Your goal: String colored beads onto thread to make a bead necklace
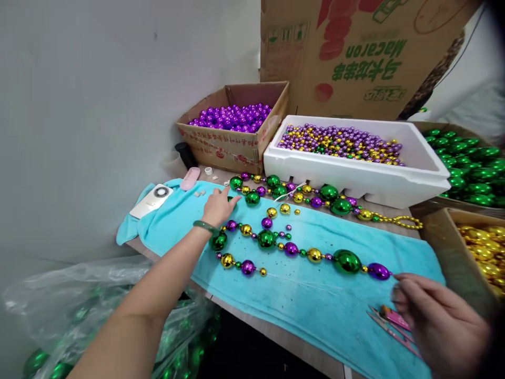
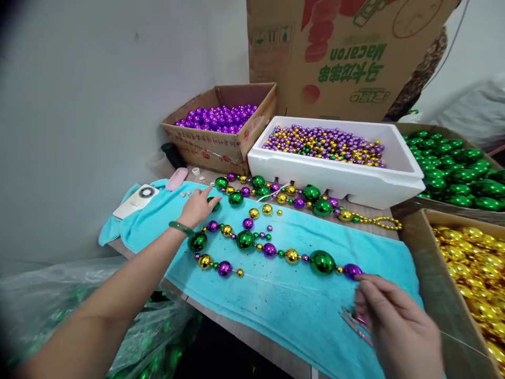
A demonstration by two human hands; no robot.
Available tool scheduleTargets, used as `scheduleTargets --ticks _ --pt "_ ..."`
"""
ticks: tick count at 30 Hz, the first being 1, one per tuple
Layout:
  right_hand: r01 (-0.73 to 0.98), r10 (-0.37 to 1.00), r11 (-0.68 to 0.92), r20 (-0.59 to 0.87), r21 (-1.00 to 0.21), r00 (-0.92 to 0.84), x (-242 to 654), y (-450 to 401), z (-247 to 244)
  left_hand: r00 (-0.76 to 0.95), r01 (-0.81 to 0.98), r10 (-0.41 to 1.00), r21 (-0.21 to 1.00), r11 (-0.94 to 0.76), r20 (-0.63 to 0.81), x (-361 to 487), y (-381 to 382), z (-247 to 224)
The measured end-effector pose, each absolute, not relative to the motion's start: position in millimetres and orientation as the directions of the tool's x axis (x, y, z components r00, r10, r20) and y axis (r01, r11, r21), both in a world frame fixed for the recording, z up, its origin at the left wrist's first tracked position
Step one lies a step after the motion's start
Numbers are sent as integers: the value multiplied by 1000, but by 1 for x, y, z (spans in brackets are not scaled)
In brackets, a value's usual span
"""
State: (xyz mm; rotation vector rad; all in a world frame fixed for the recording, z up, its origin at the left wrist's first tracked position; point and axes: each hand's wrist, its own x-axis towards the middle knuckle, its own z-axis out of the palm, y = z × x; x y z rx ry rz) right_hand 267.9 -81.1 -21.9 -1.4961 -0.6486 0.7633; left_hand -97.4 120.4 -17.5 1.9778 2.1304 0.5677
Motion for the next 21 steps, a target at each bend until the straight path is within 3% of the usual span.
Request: scheduleTargets --ticks 3,7,9,10,11,12,14,16,21 --pt "-78 858 -131 -153 -988 491 240 -74 -26 -203 811 969 530 246 -139 -104 146 -18" --pt "14 924 -134 -120 -991 364 227 -72 -35 -191 700 964 662 267 -187 -97 136 -12" --pt "42 932 -128 -105 -991 346 225 -75 -38 -136 498 963 824 270 -233 -84 114 -4" --pt "53 935 -121 -96 -991 341 224 -77 -39 -54 181 952 935 305 -300 -75 101 1" --pt "63 939 -112 -85 -992 333 221 -79 -39 16 37 947 946 321 -322 -66 87 5" --pt "73 945 -102 -73 -992 320 217 -82 -38 76 -82 939 936 342 -337 -56 74 9" --pt "89 952 -81 -51 -993 301 208 -86 -34 254 -420 890 786 453 -378 -38 53 15" --pt "104 950 -71 -35 -992 311 198 -90 -28 354 -596 856 614 517 -378 -25 40 17" --pt "111 935 -75 -31 -991 352 191 -95 -20 348 -705 862 504 499 -368 -14 31 17"
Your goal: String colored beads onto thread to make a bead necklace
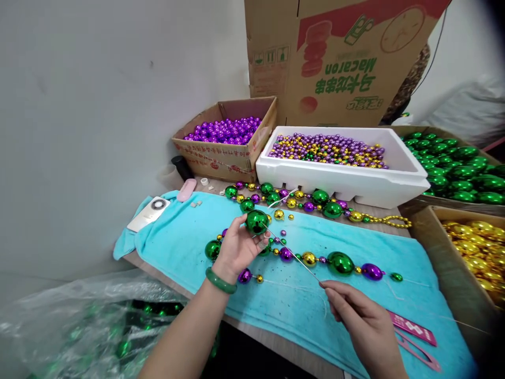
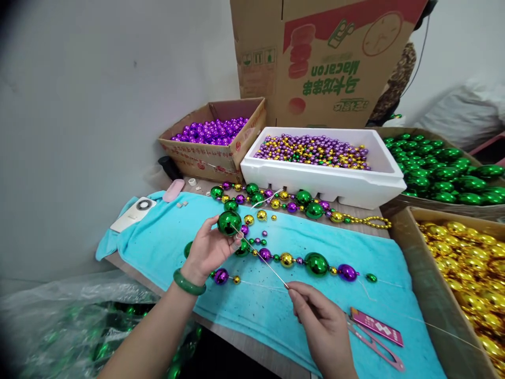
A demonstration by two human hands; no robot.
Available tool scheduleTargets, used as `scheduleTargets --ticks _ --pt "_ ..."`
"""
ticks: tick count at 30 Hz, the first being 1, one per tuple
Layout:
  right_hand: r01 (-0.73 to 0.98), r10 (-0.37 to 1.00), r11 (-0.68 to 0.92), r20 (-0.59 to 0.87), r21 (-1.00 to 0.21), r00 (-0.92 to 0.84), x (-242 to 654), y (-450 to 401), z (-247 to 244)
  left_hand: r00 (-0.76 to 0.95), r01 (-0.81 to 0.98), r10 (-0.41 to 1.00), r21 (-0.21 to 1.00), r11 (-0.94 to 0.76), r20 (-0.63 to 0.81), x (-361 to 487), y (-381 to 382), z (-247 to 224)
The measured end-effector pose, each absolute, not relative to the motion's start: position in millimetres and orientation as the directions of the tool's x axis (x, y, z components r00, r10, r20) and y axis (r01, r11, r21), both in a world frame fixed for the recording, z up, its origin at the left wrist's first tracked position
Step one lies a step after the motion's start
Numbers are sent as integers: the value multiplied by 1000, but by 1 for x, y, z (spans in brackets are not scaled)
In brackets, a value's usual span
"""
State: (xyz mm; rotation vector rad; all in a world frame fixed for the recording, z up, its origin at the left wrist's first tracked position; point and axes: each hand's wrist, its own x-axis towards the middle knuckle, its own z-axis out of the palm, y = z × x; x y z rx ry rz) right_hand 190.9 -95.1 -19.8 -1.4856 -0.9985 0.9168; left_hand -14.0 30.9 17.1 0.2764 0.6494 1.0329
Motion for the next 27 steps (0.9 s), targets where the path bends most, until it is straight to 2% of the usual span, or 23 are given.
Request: scheduleTargets --ticks 7,13,18,21,27 --pt "140 936 -54 -1 -989 353 196 -96 -22 311 -695 880 546 468 -360 -10 23 20" --pt "334 954 30 127 -942 271 211 -96 -25 218 -667 924 644 375 -313 -11 20 19" --pt "411 953 57 172 -910 249 220 -93 -19 91 -555 986 816 164 -137 -6 13 20" --pt "371 959 28 130 -928 254 216 -89 -19 113 -483 990 866 132 -88 2 6 22" --pt "124 958 -71 -33 -990 285 204 -85 -36 133 -458 989 880 125 -71 16 -5 23"
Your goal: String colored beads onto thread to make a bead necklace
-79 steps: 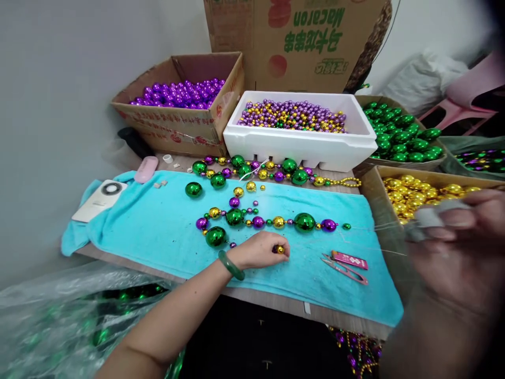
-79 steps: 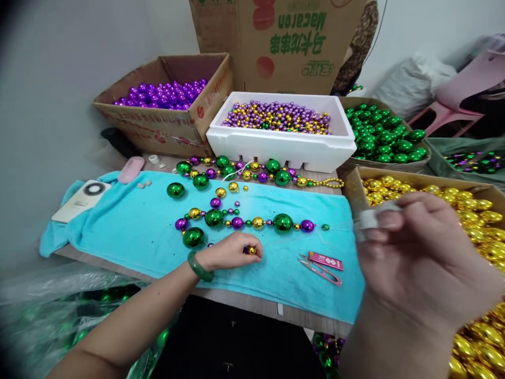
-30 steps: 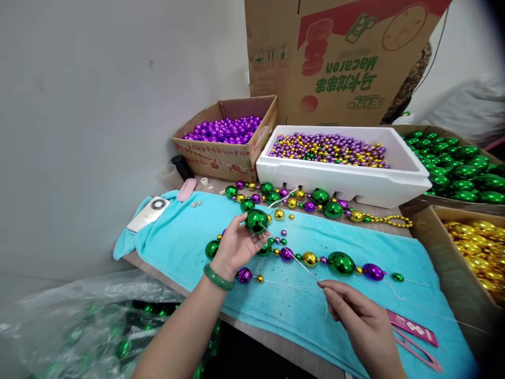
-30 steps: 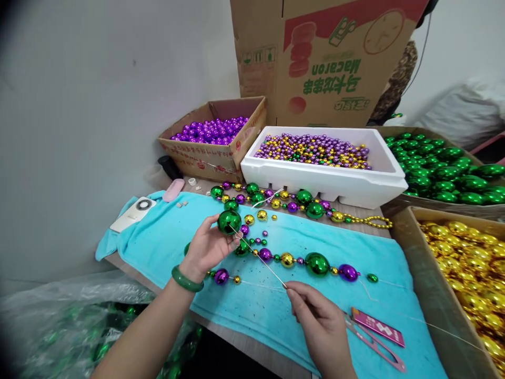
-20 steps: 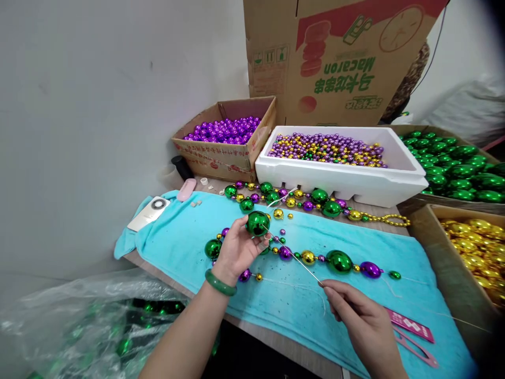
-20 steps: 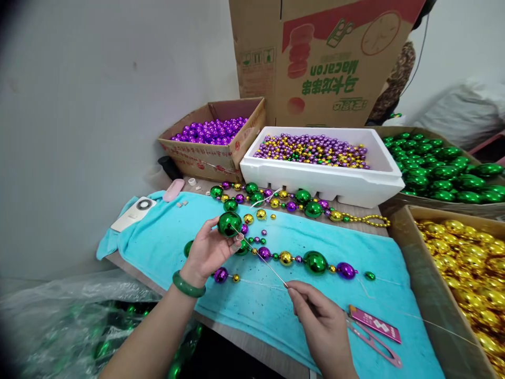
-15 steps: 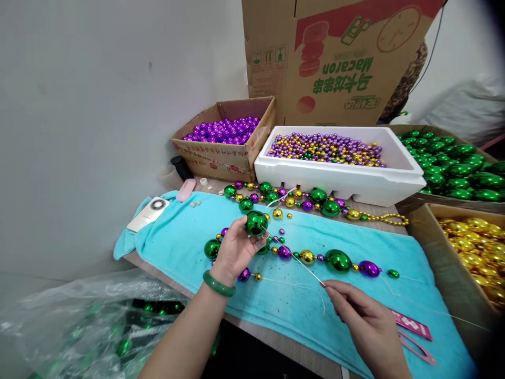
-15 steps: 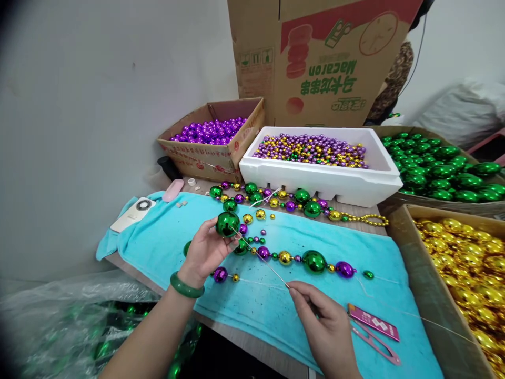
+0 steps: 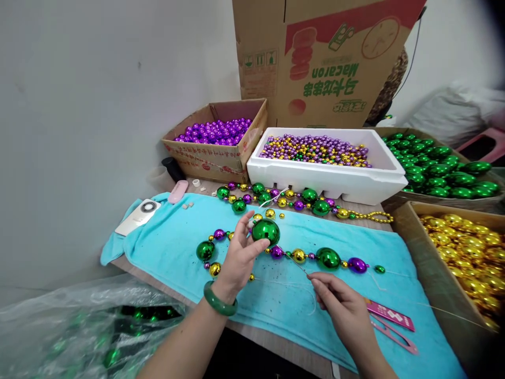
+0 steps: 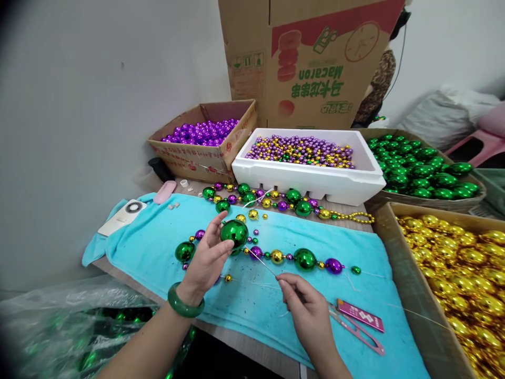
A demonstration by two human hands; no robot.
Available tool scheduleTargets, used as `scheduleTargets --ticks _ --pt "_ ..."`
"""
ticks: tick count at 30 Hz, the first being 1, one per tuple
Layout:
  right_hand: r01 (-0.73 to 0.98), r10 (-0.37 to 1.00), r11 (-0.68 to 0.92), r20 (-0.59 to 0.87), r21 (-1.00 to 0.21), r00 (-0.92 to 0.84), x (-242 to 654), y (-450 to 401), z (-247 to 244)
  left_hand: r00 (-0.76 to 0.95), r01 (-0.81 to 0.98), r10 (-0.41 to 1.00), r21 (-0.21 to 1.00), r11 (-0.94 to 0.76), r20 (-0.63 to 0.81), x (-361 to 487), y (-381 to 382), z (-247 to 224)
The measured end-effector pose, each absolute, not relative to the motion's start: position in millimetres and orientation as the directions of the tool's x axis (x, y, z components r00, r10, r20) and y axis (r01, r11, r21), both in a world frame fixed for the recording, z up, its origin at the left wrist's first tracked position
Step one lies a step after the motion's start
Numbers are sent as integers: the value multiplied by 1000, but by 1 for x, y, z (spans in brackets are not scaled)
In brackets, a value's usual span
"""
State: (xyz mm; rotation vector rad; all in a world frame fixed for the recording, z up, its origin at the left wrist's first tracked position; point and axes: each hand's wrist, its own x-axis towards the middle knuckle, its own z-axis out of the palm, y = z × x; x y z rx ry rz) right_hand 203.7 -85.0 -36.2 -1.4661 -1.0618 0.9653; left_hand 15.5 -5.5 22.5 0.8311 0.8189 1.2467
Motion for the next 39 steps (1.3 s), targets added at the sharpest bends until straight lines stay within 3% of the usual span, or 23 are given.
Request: scheduleTargets --ticks 12,18,23,26,30,33,39 --pt "-157 944 -211 -242 -965 222 194 -78 -29 300 -264 948 946 188 -105 43 -27 9" --pt "-221 938 -280 -316 -934 144 202 -85 -35 262 -131 953 973 190 -151 59 -40 -5" --pt "-344 935 -257 -322 -903 149 215 -91 -51 338 -21 932 990 142 -127 66 -51 -21" --pt "-385 922 -227 -324 -894 211 225 -94 -54 345 115 936 993 26 -65 58 -41 -18" --pt "-412 903 -210 -338 -887 266 240 -99 -54 260 339 953 909 -243 157 35 -16 -5" --pt "-439 898 -209 -349 -874 267 247 -103 -59 221 460 935 816 -351 277 18 -18 -9" --pt "-451 903 -210 -349 -868 251 240 -107 -87 447 580 823 587 -565 350 2 -77 -60"
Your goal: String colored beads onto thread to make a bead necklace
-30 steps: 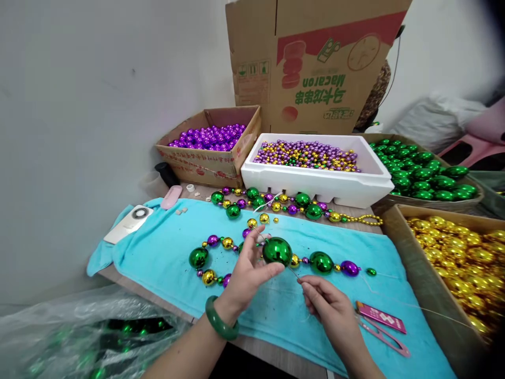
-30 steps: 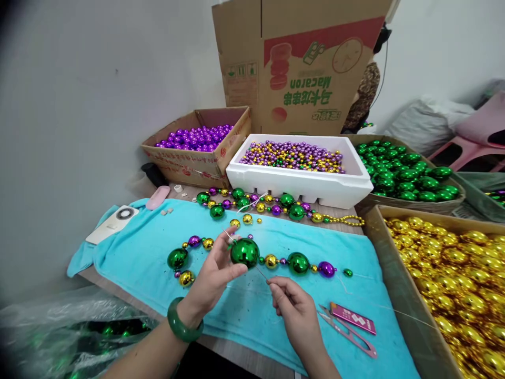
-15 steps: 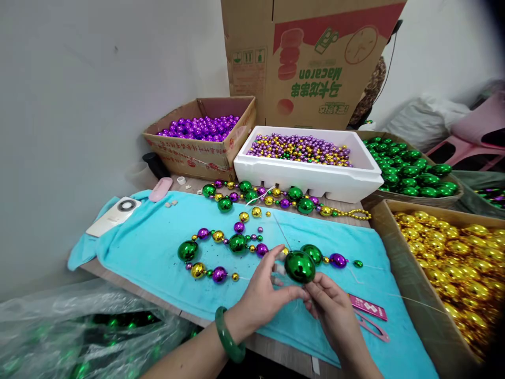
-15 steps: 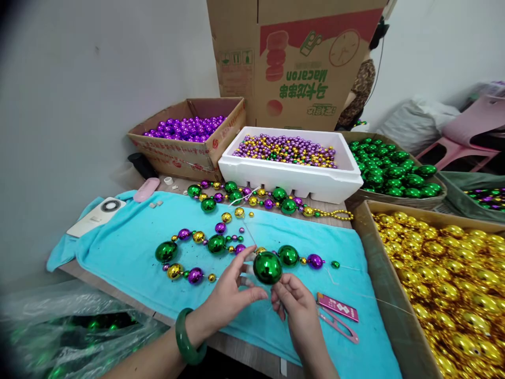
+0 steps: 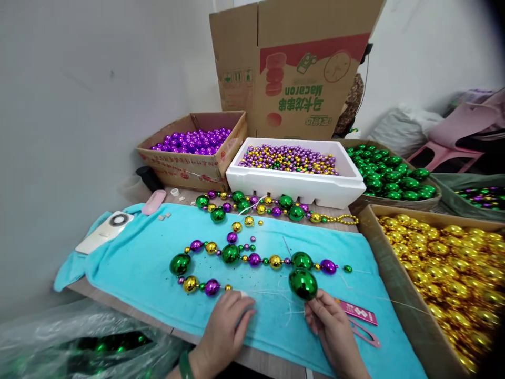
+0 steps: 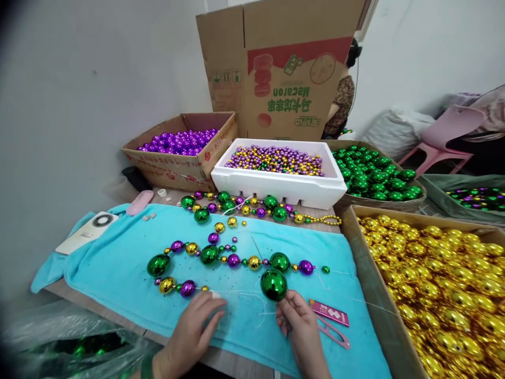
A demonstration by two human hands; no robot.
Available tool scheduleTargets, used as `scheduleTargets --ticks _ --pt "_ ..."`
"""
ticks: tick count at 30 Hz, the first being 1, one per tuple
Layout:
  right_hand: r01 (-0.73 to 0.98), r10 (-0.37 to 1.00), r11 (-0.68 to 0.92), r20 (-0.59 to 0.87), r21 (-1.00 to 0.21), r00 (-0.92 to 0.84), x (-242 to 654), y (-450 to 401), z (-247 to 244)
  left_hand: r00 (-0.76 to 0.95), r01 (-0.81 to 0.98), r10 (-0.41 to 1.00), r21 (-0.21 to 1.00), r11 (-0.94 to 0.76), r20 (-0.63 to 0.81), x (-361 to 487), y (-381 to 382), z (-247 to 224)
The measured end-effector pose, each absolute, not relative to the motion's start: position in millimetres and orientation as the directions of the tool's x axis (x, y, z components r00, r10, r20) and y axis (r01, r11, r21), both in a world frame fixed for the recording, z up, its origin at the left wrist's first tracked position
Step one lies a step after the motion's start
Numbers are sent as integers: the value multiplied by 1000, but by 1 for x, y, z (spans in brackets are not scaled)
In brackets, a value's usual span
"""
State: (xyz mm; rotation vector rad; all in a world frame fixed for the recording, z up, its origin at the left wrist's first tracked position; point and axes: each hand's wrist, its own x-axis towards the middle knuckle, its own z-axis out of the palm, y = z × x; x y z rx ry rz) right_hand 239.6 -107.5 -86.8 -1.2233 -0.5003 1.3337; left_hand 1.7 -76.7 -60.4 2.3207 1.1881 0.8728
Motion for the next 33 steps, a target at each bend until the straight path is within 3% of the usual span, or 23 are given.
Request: scheduleTargets --ticks 7,15,33 --pt "-467 931 -145 -280 -873 234 236 -107 -91 605 632 730 366 -683 317 -1 -101 -90" --pt "-489 941 -110 -249 -865 230 238 -112 -86 600 644 747 379 -664 287 1 -101 -88" --pt "-561 939 -59 -237 -826 250 237 -107 -92 604 640 703 297 -708 376 1 -99 -102"
